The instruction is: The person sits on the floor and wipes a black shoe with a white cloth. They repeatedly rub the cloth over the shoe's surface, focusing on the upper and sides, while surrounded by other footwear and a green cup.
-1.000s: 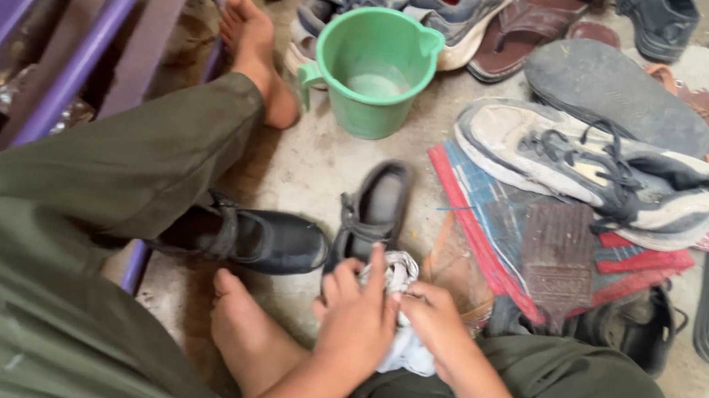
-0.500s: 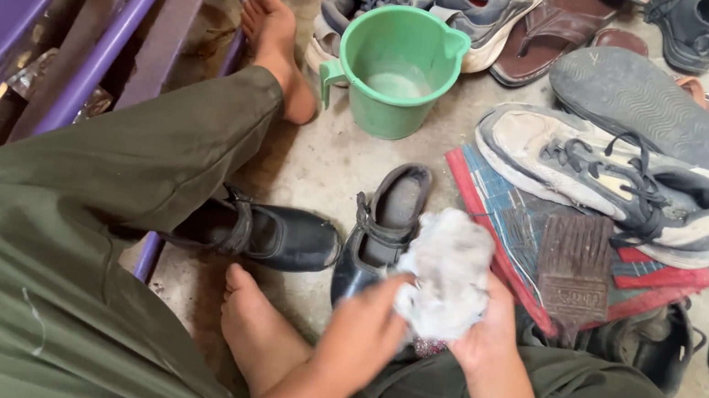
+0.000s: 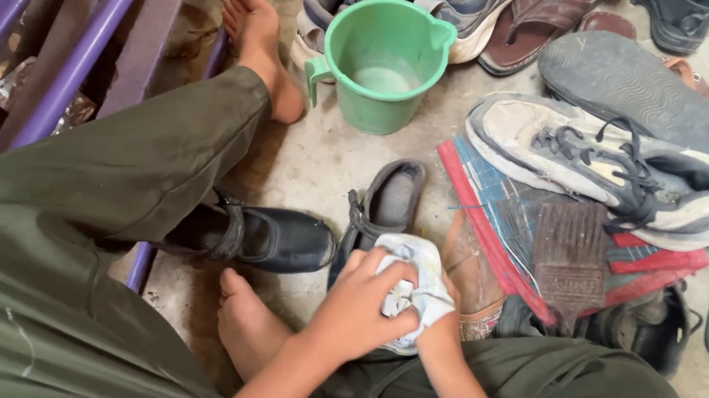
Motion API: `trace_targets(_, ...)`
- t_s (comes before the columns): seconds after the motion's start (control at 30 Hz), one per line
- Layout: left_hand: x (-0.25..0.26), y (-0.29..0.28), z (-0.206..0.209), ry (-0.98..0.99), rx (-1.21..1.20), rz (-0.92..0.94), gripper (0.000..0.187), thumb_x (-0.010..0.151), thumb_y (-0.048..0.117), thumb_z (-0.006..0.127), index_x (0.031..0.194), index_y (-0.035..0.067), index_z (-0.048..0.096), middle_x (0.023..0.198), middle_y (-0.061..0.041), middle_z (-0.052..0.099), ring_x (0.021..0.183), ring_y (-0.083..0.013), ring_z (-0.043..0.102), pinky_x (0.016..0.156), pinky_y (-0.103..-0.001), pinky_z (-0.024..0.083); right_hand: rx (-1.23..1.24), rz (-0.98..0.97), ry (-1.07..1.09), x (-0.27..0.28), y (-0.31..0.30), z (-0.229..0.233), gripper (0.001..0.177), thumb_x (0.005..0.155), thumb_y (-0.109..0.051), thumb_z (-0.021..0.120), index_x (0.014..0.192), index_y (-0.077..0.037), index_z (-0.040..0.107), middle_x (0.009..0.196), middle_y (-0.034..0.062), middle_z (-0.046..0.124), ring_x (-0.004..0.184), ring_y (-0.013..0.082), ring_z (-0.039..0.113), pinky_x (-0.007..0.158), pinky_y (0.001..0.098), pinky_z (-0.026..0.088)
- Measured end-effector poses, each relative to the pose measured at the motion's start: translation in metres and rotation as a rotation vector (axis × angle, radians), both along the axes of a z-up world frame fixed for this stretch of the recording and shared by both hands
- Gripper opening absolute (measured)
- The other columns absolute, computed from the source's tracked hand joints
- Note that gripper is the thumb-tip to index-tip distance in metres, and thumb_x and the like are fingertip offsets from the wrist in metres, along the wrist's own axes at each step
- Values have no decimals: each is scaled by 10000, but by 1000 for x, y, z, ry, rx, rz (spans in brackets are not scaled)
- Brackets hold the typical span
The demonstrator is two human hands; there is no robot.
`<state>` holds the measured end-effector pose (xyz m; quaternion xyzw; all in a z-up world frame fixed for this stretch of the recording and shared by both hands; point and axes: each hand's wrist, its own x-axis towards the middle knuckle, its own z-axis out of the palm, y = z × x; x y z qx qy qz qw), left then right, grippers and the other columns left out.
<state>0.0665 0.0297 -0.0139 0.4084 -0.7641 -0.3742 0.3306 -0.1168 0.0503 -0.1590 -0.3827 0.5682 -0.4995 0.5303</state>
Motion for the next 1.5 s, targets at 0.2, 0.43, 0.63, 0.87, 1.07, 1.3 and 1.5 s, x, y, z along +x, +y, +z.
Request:
trace_targets(0.2,-23,6,-23,-18,31,101,393,790,266,729,1125,87,624,1164,-217,551,1055,-430,514,937,-508,464,-226,-185,637,4,-12,51,200,912,-85,657,1090,1,693,1009,111,659,954,212,633,849,347,518)
trace_targets(0.43,-44,0,-33,-198,130,152,481,787,263,778,1175,44,596,1145,-244,522,1098,-458,482,940,-519,448,-11,-492,231,-16,-39,20,262,914,-42,610,1167,7,651,949,48,687,824,122,618,731,270,513)
trace_targets(0.63,-34,16,-27,-192,96,138,529,727,208,813,1185,28,619,1156,-228,527,1104,-446,482,944,-506,448,61,-129,40,-21,-28,3,302,926,-47,610,1197,60,691,980,46,708,829,107,615,718,270,506)
trace_targets(0.87,-21,34,-13,-175,219,95,436,714,176,835,1110,39,717,1137,-238,591,1084,-438,515,951,-495,459,38,380,255,-52,-4,-48,222,891,-33,608,1026,88,737,894,74,732,846,113,656,737,292,551)
trace_targets(1.07,-44,-13,10,-85,-86,108,484,681,125,822,1141,44,697,1144,-230,595,1108,-448,518,948,-499,462,-11,-70,-77,-19,-39,57,303,858,-10,611,1150,-22,690,1016,32,728,884,129,689,771,298,569)
trace_targets(1.3,-88,-124,-16,-186,-367,60,350,748,41,700,1092,77,748,1253,-232,612,1172,-422,544,987,-477,465,-43,-303,-271,-38,-115,6,167,1051,-57,558,1185,24,615,1034,95,676,926,192,643,764,345,537)
trace_targets(1.5,-79,-149,-34,-579,-225,-269,147,765,101,724,893,127,792,1109,-159,671,1147,-364,590,970,-484,485,66,-220,89,-33,-120,-7,327,975,-60,454,1215,-26,673,1182,93,714,1097,165,641,920,324,530)
